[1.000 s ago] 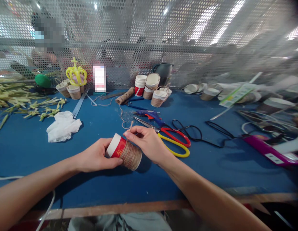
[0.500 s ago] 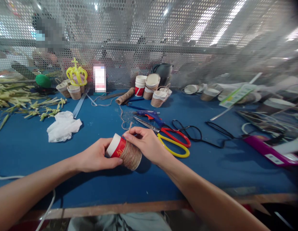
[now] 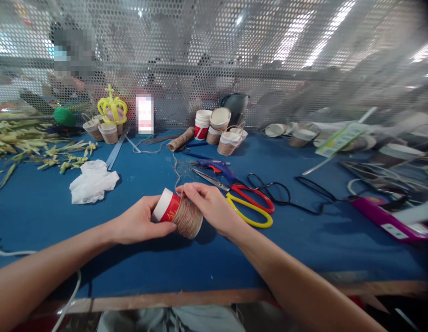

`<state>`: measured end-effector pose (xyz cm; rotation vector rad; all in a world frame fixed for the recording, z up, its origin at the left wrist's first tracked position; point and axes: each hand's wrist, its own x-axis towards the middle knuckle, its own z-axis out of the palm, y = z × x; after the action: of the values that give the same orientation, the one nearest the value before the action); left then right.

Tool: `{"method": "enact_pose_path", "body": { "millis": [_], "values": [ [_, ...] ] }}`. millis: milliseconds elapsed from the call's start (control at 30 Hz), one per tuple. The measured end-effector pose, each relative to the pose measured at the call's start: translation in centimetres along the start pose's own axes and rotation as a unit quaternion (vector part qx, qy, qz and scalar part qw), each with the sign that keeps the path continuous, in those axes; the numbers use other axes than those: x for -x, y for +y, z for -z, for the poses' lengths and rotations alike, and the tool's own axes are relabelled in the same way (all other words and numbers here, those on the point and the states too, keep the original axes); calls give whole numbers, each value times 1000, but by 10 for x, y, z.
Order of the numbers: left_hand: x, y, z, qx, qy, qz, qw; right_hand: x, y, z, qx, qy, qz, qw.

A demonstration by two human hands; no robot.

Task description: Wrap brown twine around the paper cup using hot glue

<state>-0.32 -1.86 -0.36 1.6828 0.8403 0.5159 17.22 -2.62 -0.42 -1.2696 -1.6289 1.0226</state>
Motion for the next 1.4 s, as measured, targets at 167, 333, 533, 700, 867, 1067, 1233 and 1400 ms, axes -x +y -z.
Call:
{"method": "enact_pose_path", "body": {
  "millis": [167,333,533,700,867,1067,1233,1400],
  "values": [
    [-5,2,2,53,80,-10,995,2,-3,3,-17,-68,-38,997],
    [-6,1,3,94,75,-7,993,1,-3,4,-9,-90,-35,995],
    [-9,-5,3,138,76,-12,988,2,-3,3,69,-60,-10,996],
    [-10,-7,2,140,83,-6,987,2,-2,2,95,-43,2,995],
    [-9,-5,5,127,74,-11,989,1,-2,3,76,-41,6,996],
    [-9,-4,2,136,74,-6,988,2,-1,1,78,-38,0,996],
    [-10,-5,1,137,78,-1,987,2,0,0,77,-35,-7,996],
    [-9,-5,7,82,43,-21,995,1,1,1,-16,-42,-33,998]
  ]
}}
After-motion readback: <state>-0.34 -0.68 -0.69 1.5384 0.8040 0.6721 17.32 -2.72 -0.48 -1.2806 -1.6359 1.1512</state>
